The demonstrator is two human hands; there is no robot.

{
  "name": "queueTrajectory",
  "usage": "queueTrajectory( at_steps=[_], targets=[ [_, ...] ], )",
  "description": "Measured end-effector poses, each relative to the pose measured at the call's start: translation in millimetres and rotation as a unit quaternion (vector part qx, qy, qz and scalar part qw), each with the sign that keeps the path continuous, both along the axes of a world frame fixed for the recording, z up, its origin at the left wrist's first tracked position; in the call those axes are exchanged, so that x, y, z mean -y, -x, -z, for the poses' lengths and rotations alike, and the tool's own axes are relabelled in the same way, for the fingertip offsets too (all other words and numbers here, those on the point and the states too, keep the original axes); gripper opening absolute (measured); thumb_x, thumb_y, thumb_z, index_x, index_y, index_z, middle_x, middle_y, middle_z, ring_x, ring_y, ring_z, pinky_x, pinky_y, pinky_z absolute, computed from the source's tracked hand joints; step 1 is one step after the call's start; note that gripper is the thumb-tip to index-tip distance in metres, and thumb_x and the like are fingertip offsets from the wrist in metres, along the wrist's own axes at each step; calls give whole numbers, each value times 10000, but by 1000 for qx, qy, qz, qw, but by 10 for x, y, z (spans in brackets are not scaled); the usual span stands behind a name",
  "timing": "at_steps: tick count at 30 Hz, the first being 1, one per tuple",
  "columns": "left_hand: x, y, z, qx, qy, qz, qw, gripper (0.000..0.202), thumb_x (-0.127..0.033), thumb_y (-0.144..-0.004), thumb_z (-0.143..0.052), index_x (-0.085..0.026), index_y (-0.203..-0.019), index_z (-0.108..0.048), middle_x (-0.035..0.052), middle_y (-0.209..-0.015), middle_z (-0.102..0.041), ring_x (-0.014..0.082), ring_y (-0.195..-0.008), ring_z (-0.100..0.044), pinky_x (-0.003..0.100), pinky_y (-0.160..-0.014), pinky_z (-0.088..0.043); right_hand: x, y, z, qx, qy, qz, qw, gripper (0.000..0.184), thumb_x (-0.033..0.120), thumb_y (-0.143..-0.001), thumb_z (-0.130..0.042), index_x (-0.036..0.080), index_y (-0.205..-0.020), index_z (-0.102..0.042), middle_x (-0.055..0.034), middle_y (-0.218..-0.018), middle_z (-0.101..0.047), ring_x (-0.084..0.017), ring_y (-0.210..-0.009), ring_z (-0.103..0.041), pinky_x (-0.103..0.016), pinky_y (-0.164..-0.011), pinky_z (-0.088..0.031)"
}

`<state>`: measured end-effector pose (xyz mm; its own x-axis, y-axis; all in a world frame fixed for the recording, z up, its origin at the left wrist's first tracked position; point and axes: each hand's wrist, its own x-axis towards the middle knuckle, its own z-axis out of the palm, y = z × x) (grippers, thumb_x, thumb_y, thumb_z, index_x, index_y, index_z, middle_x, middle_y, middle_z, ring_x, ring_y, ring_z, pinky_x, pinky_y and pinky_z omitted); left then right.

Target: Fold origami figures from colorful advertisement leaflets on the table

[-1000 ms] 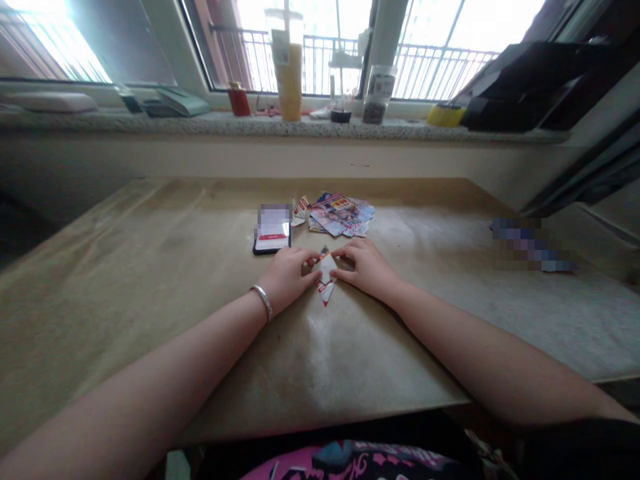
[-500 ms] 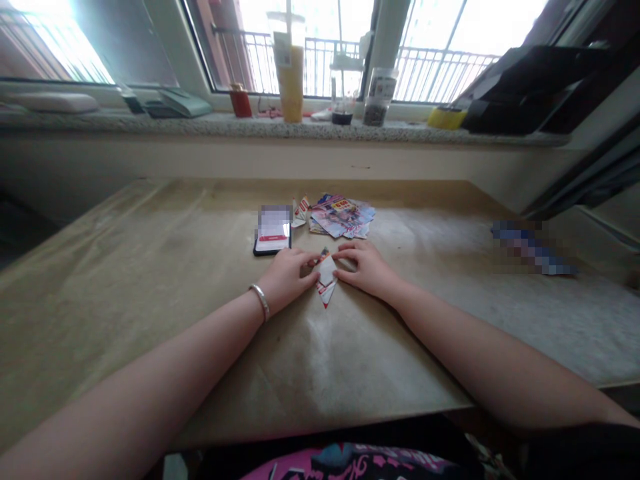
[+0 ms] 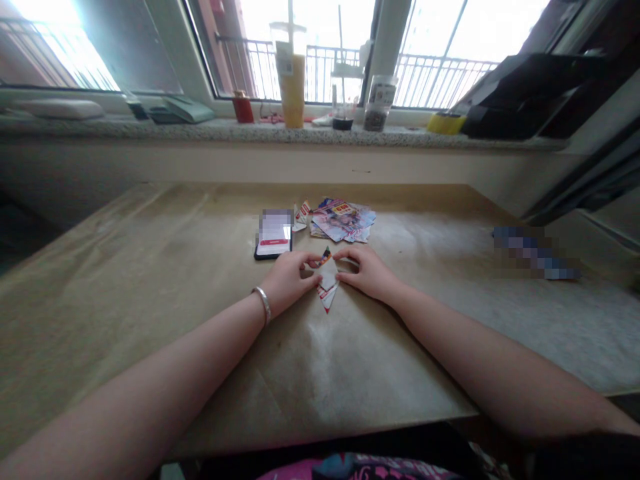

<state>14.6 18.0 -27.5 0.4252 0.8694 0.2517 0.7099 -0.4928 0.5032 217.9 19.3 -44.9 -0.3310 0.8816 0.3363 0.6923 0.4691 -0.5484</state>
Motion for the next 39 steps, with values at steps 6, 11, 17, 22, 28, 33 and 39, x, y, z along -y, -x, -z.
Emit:
queueTrajectory(
  at_steps=[6,11,17,22,28,33,39],
  targets=[
    [16,3,2,69,19,10,997,374,-117,-681,-630,-187,-1049,-631,6,-841,-673,131,-733,-613,253,-675,-514,2,-2,8,-11,3,-2,1000,396,216,-678,-718,192,-1064,-629,-77,-1060,-652,-227,-1012,-570,-407,-905,-427],
    [-4,34,21,8,-17,37,999,218,-166,-706,-617,-189,-918,-666,16,-834,-670,160,-765,-607,286,-706,-494,-12,-19,-5,9,-21,-47,999,221,236,-723,-695,201,-939,-666,-66,-1053,-661,-216,-1023,-568,-389,-935,-396],
    [-21,69,1,-52,-55,84,994,158,-185,-741,-617,-175,-893,-660,27,-809,-655,175,-793,-580,303,-742,-459,-15,-44,-58,46,-66,-113,990,77,225,-766,-653,192,-835,-648,-42,-875,-660,-181,-877,-566,-316,-821,-421],
    [-38,107,3,-70,-74,132,986,206,-158,-770,-590,-178,-961,-663,49,-881,-664,185,-854,-576,312,-786,-448,16,-32,-106,65,-82,-131,986,47,187,-788,-613,191,-823,-645,-28,-756,-625,-166,-782,-540,-284,-743,-407],
    [-38,101,13,-72,-78,143,984,180,-169,-784,-600,-161,-951,-666,51,-846,-654,182,-827,-569,307,-771,-448,17,-3,-97,42,-60,-121,990,54,142,-774,-595,185,-763,-625,-11,-712,-610,-144,-719,-522,-251,-684,-389],
    [-35,92,22,-66,-72,140,985,120,-203,-783,-636,-176,-894,-671,42,-850,-648,177,-840,-569,305,-795,-442,29,1,-80,16,-51,-114,992,79,109,-758,-590,171,-712,-610,-10,-685,-611,-133,-691,-518,-235,-658,-376],
    [-72,98,68,-63,-98,142,983,115,-176,-824,-601,-162,-901,-684,57,-889,-667,178,-855,-579,299,-801,-453,36,-22,-79,6,-63,-134,989,85,126,-774,-598,171,-703,-616,-14,-695,-615,-127,-692,-532,-222,-644,-383]
  ],
)
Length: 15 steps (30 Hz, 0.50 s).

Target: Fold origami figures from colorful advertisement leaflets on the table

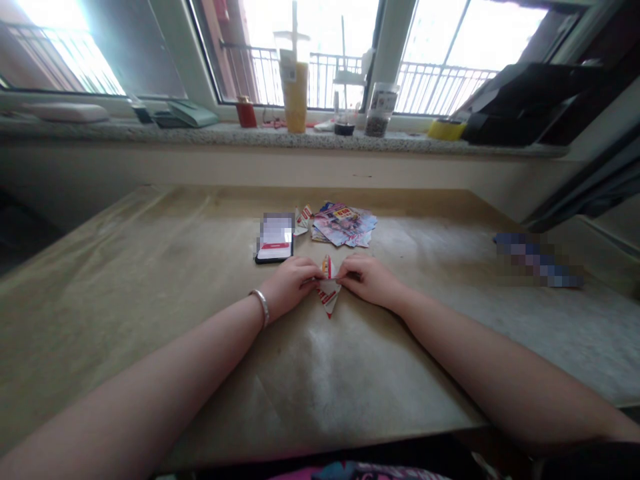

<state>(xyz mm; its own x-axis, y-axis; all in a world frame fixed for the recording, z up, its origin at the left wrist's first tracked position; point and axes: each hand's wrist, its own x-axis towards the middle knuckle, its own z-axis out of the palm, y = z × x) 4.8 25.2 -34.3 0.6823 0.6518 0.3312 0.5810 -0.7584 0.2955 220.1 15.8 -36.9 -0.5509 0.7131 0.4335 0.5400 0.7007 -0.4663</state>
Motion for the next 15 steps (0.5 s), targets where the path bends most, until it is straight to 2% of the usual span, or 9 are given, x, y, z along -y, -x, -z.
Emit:
queueTrajectory(
  at_steps=[5,10,15],
  targets=[
    [-23,11,13,-19,-21,-2,1000,141,-165,-833,-583,-175,-928,-686,56,-919,-675,179,-850,-579,302,-789,-459,-14,-2,13,22,-24,0,999,77,133,-794,-580,161,-776,-649,-31,-734,-625,-134,-710,-545,-230,-660,-405],
    [24,6,-29,-41,-45,10,998,201,-139,-860,-522,-210,-953,-686,41,-934,-666,165,-832,-571,293,-769,-453,2,-9,-16,74,-45,-27,996,180,174,-847,-535,200,-931,-692,-50,-844,-651,-147,-796,-572,-245,-718,-424],
    [69,2,-66,-51,-60,34,996,218,-138,-872,-505,-217,-975,-681,34,-905,-658,154,-815,-565,275,-758,-450,23,-24,-57,117,-61,-25,991,199,195,-855,-527,218,-956,-697,-44,-861,-653,-158,-814,-577,-258,-732,-420]
  ],
)
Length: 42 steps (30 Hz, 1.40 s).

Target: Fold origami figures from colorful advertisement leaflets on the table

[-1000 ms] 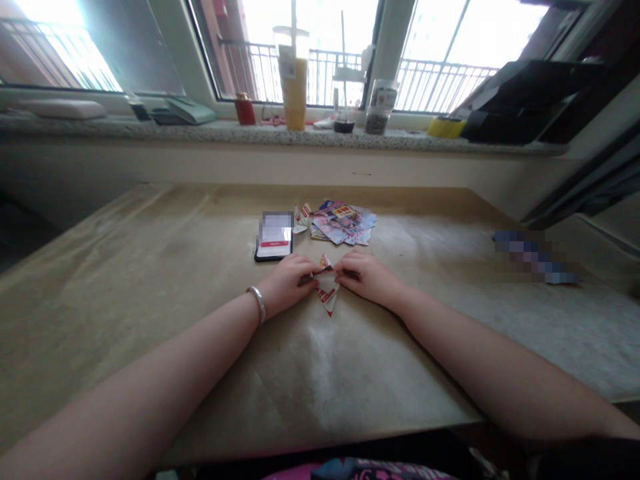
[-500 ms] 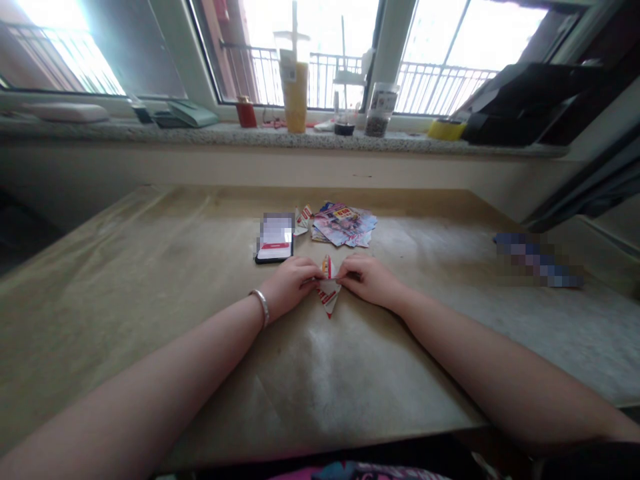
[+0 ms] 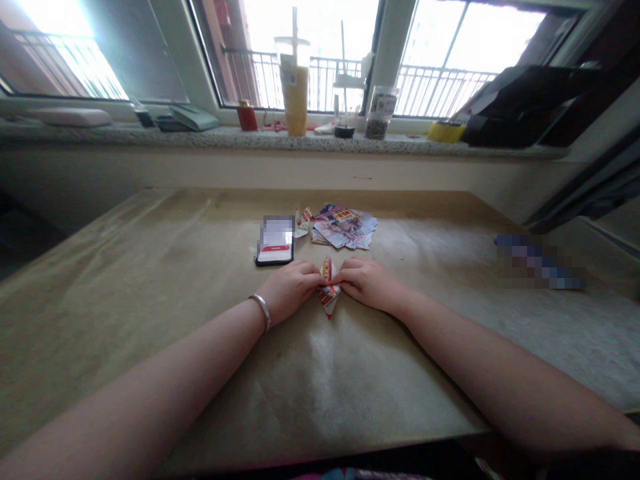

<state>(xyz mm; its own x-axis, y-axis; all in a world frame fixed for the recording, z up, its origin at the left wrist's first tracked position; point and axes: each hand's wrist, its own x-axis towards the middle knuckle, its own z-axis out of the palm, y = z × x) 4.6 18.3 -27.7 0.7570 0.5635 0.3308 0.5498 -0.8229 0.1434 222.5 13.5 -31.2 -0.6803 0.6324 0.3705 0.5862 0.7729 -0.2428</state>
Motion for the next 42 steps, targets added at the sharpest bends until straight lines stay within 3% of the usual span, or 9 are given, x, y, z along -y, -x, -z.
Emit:
queueTrajectory(
  at_steps=[22,30,33,37,42],
  targets=[
    [89,32,-117,-104,-11,-29,994,285,-171,-886,-495,-298,-1090,-648,29,-872,-633,148,-763,-573,254,-686,-440,-5,-24,-1,40,-25,-20,999,190,190,-858,-518,227,-936,-688,-45,-878,-638,-152,-800,-556,-250,-696,-404],
    [102,21,-81,-75,-27,-33,996,230,-231,-904,-462,-217,-998,-671,46,-843,-635,146,-747,-578,255,-682,-459,41,41,-9,6,-5,64,998,186,218,-844,-522,219,-942,-681,-39,-827,-641,-142,-745,-561,-239,-656,-376],
    [82,3,-52,-53,-25,-26,998,213,-217,-898,-468,-179,-954,-670,62,-941,-652,163,-818,-592,279,-750,-480,54,79,-7,14,-16,97,995,171,268,-848,-527,220,-932,-668,-33,-821,-646,-143,-729,-555,-242,-642,-357],
    [41,-19,-11,-38,-18,-24,999,196,-195,-891,-477,-131,-949,-653,84,-981,-670,199,-920,-602,330,-857,-480,44,105,12,25,-26,111,993,149,254,-846,-512,210,-840,-654,-34,-816,-639,-145,-731,-545,-247,-636,-344],
    [-8,-29,18,3,-9,-36,999,163,-191,-872,-506,-155,-878,-664,69,-986,-671,189,-914,-606,316,-845,-476,8,127,55,-18,-7,98,995,97,208,-801,-540,180,-753,-619,-44,-837,-618,-146,-771,-530,-239,-666,-364]
  ],
)
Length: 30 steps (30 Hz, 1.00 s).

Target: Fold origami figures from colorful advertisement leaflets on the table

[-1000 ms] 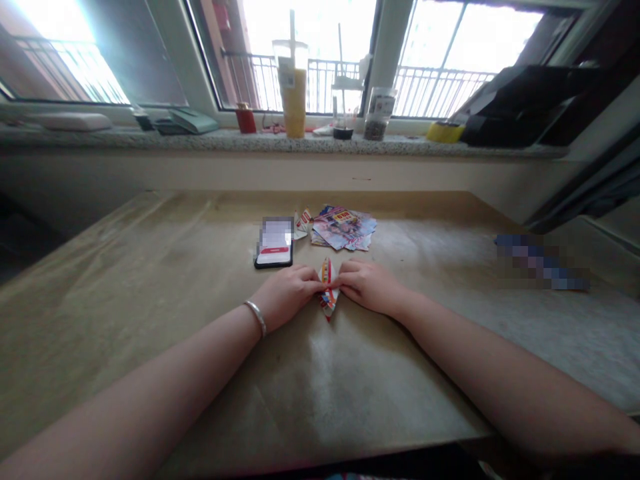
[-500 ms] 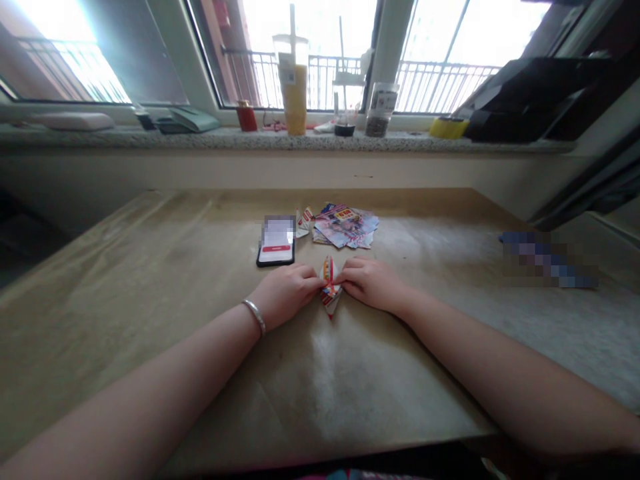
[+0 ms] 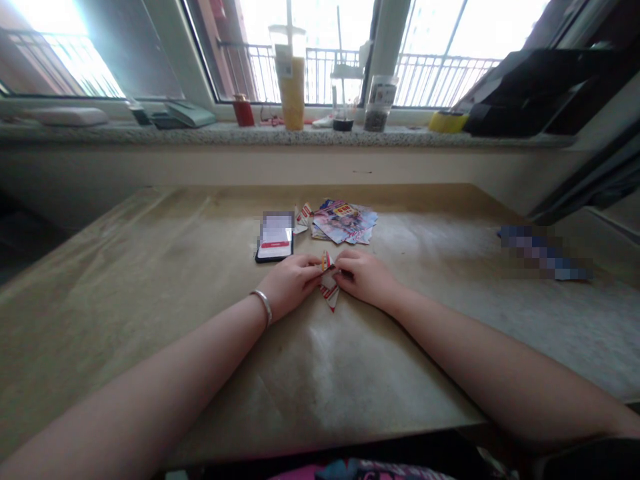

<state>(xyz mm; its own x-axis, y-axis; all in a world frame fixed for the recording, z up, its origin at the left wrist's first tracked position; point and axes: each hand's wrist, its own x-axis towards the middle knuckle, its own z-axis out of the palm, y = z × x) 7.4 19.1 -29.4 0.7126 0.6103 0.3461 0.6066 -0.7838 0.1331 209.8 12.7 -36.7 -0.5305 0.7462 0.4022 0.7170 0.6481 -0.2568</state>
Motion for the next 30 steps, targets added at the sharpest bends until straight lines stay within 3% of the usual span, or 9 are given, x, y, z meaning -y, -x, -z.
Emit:
queueTrajectory(
  at_steps=[7,12,22,25,30],
  targets=[
    [-7,-21,-20,-23,11,-71,997,137,-230,-848,-539,-151,-791,-636,49,-760,-626,172,-735,-576,276,-679,-452,6,36,-5,-46,50,62,996,50,216,-757,-597,191,-799,-609,0,-711,-589,-136,-689,-505,-232,-617,-343],
    [6,-66,-22,-8,13,-95,995,84,-188,-801,-563,-156,-748,-621,32,-730,-590,162,-722,-557,265,-670,-441,15,42,-21,-3,17,61,998,89,239,-774,-597,184,-704,-591,-18,-714,-584,-142,-694,-497,-244,-624,-331],
    [4,-12,-56,-49,14,-37,998,106,-163,-836,-538,-167,-829,-644,43,-820,-635,172,-773,-580,272,-702,-450,51,-38,-65,67,-17,-9,998,169,258,-858,-520,246,-894,-684,-26,-842,-640,-147,-747,-555,-250,-614,-322],
    [8,-18,-54,-54,1,-40,998,114,-184,-847,-531,-168,-823,-641,45,-813,-630,166,-763,-580,267,-692,-448,90,-9,-83,98,-21,2,995,197,269,-871,-502,245,-933,-687,-41,-837,-640,-157,-748,-562,-257,-615,-332],
    [18,-66,-37,-43,-21,-65,997,136,-211,-848,-519,-170,-786,-633,28,-726,-588,143,-683,-552,245,-628,-416,144,73,-108,128,-29,59,990,202,259,-867,-476,205,-847,-670,-59,-805,-640,-165,-720,-565,-264,-591,-333]
  ],
)
